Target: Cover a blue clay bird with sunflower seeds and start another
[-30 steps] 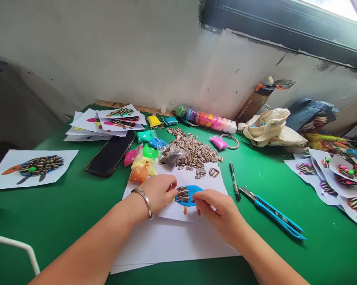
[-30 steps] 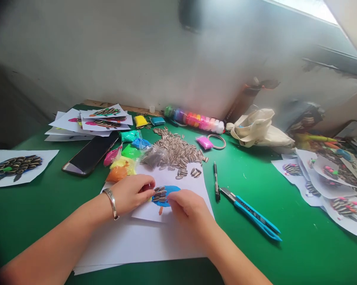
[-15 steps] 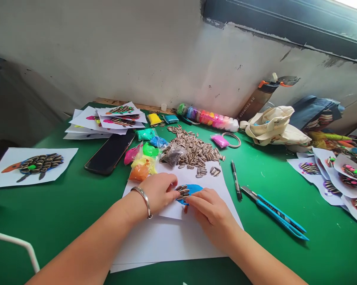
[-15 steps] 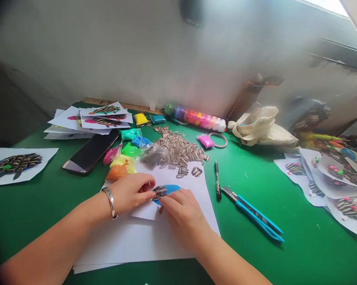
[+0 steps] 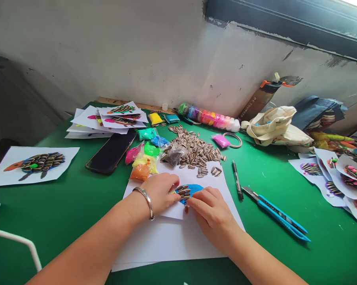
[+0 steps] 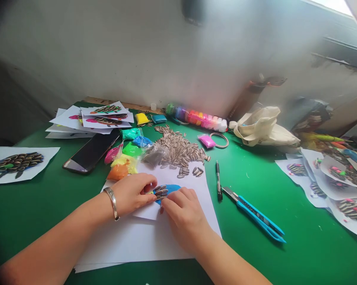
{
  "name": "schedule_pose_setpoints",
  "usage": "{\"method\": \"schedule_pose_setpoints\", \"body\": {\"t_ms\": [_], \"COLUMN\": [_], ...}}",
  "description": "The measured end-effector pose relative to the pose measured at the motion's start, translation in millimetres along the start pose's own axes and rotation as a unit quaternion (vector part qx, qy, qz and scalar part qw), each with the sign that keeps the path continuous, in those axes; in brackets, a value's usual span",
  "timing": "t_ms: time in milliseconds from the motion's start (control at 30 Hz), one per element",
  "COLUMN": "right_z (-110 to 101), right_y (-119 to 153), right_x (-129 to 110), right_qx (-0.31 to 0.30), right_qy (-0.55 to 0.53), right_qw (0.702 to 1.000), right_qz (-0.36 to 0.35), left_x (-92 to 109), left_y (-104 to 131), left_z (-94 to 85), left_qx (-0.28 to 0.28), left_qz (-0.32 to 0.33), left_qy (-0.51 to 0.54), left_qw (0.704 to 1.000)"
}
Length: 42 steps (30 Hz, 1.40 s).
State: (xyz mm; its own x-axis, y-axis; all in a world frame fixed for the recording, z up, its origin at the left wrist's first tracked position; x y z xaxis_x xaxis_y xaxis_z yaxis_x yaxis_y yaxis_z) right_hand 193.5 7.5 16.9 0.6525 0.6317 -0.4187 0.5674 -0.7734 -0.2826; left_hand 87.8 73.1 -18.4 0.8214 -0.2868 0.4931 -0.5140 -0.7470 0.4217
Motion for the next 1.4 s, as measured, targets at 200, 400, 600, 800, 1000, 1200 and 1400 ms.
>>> {"method": "schedule_pose_setpoints", "body": {"t_ms": [200, 400, 600, 800, 1000, 1200, 1400], "right_z": [1.1, 5.0, 7.1, 10.0, 13.0, 6.4, -2.2], "right_y": [1.3, 3.3, 0.8, -0.4, -0.9, -1.1, 0.1], "right_x": [-2.0, -4.5, -7.9, -8.7, -7.5, -1.6, 5.6], "right_qx": [-0.004, -0.006, -0.010, -0.009, -0.019, -0.013, -0.004], "right_qy": [0.020, 0.039, 0.044, 0.043, 0.029, 0.016, 0.025], "right_qw": [1.000, 0.999, 0.999, 0.999, 0.999, 1.000, 0.999], "right_qz": [0.001, -0.010, -0.018, -0.026, -0.025, 0.004, 0.026], "left_x": [1.8, 4.1, 4.8, 3.8, 4.9, 4.9, 5.7], "left_y": [0.9, 1.1, 0.6, -0.9, -0.7, -1.1, 0.4], "left_z": [-1.0, -1.8, 0.0, 0.9, 1.3, 2.0, 0.2], "left_qx": [0.003, 0.008, 0.015, 0.016, 0.018, 0.022, 0.018], "left_qz": [-0.002, -0.003, 0.000, -0.004, -0.002, 0.002, 0.005], "left_qy": [-0.003, -0.016, -0.029, -0.042, -0.054, -0.056, -0.041], "left_qw": [1.000, 1.000, 0.999, 0.999, 0.998, 0.998, 0.999]}}
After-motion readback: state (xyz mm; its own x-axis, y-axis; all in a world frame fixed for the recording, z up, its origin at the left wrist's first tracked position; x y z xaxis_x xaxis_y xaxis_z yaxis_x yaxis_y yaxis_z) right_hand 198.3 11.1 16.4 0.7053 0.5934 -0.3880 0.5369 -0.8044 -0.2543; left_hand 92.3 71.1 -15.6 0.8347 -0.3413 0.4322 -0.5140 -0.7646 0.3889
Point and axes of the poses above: each hand's wrist, its own y-axis away from the middle knuckle, its own z-axis out of the palm, x = y × z, the point moved 9 cm from there along -y, towards the middle knuckle, and after that the axes turned 8 degrees about -x, right-handed, at the moved point
